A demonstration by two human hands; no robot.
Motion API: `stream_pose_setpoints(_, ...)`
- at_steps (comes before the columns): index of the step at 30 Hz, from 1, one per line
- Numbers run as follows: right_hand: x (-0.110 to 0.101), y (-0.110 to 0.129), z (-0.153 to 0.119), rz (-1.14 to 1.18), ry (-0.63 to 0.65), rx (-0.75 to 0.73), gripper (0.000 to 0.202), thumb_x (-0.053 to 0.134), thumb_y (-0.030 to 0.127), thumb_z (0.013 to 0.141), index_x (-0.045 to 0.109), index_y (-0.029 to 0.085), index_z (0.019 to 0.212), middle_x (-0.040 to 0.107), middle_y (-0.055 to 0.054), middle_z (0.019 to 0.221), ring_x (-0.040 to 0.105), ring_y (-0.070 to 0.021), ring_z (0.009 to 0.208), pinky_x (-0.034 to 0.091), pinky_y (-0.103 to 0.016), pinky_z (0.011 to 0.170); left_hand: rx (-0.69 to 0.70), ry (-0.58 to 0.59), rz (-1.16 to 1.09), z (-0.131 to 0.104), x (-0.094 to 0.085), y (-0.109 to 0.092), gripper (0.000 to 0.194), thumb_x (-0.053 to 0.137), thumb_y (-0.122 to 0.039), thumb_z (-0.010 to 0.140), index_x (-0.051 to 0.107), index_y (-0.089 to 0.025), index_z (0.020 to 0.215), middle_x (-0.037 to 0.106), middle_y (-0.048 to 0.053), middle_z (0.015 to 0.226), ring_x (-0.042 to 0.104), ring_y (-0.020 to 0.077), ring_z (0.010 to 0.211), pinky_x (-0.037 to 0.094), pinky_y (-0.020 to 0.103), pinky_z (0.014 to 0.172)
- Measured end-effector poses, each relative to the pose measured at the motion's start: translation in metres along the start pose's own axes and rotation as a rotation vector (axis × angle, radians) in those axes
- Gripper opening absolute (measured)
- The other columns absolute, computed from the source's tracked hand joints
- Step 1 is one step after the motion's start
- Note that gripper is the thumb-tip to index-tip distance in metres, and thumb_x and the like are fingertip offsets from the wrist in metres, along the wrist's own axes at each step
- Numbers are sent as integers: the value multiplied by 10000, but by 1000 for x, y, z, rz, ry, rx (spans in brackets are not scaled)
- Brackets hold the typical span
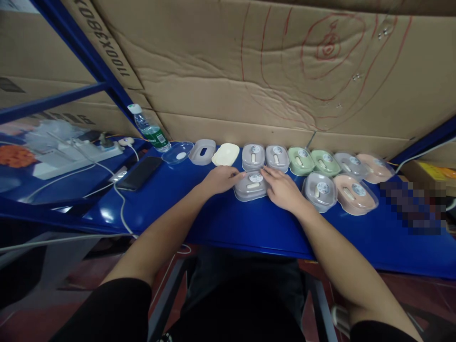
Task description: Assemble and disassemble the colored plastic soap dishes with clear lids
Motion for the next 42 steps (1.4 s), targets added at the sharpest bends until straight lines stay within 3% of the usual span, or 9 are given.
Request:
stream_pose_setpoints(4, -5, 0, -4, -53, 14, 12, 778, 466, 23, 890, 473, 205, 1647, 498, -119, 1681, 551, -324, 1500, 494, -571, 1215, 22, 39, 10, -3, 0, -6, 640, 450, -722, 1013, 699, -204, 732, 753, 72, 825, 663, 204, 775, 378, 321, 644)
stream_pose_setpoints(10, -9, -4, -6, -194, 82, 106, 765, 433, 25, 932, 446, 249, 1663, 515, -104, 1669, 610, -356, 1437, 537, -618, 1143, 110, 112, 74, -8, 4, -19, 674, 412, -738, 1019, 588, -205, 645, 697, 66, 748, 620, 194, 727, 348, 333, 650)
stream_pose_setpoints(16, -10, -6, -7, -153, 131, 91, 788, 410, 38, 949, 336, 229, 1711, 532, -119, 1655, 620, -339, 1423, 540, -591, 1140, 112, 136, 58, -10, 3, -23, 686, 442, -793, 982, 562, -211, 638, 680, 51, 720, 595, 192, 692, 324, 342, 631)
stream_pose_setpoints(24, -4, -2, -9, -114, 136, 54, 773, 434, 118, 966, 287, 179, 1722, 500, -173, 1672, 627, -396, 1398, 581, -601, 1062, 91, 83, 59, -10, 2, -23, 620, 576, -757, 930, 590, -223, 615, 671, 56, 691, 639, 208, 736, 392, 343, 672)
stream_pose_setpoints(28, 2, -2, -7, -129, 142, 64, 764, 409, 132, 979, 253, 154, 1727, 506, -199, 1662, 624, -411, 1387, 557, -619, 1061, 58, 115, 45, -13, -5, -25, 606, 626, -748, 890, 570, -224, 590, 674, 49, 677, 640, 196, 713, 389, 340, 649)
stream_pose_setpoints(35, -1, 0, -4, -107, 98, 30, 705, 387, 126, 983, 340, 111, 1686, 607, -221, 1547, 624, -367, 1370, 551, -554, 1071, 105, 297, 32, -23, -15, -22, 491, 895, -623, 598, 672, -249, 824, 770, 6, 861, 688, 206, 765, 394, 315, 637)
stream_pose_setpoints(42, -3, 0, -2, -104, 69, 37, 685, 405, 93, 966, 430, 142, 1649, 626, -188, 1540, 687, -350, 1280, 585, -536, 1044, 131, 233, 126, -22, -10, -21, 484, 882, -646, 644, 636, -256, 790, 737, 16, 811, 683, 234, 798, 392, 326, 675)
Point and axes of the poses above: each hand's wrist, its own z-axis towards the middle knuckle, its own x-axis out of the palm, y = z × x, the point moved 4 cm from there along z, towards the middle knuckle
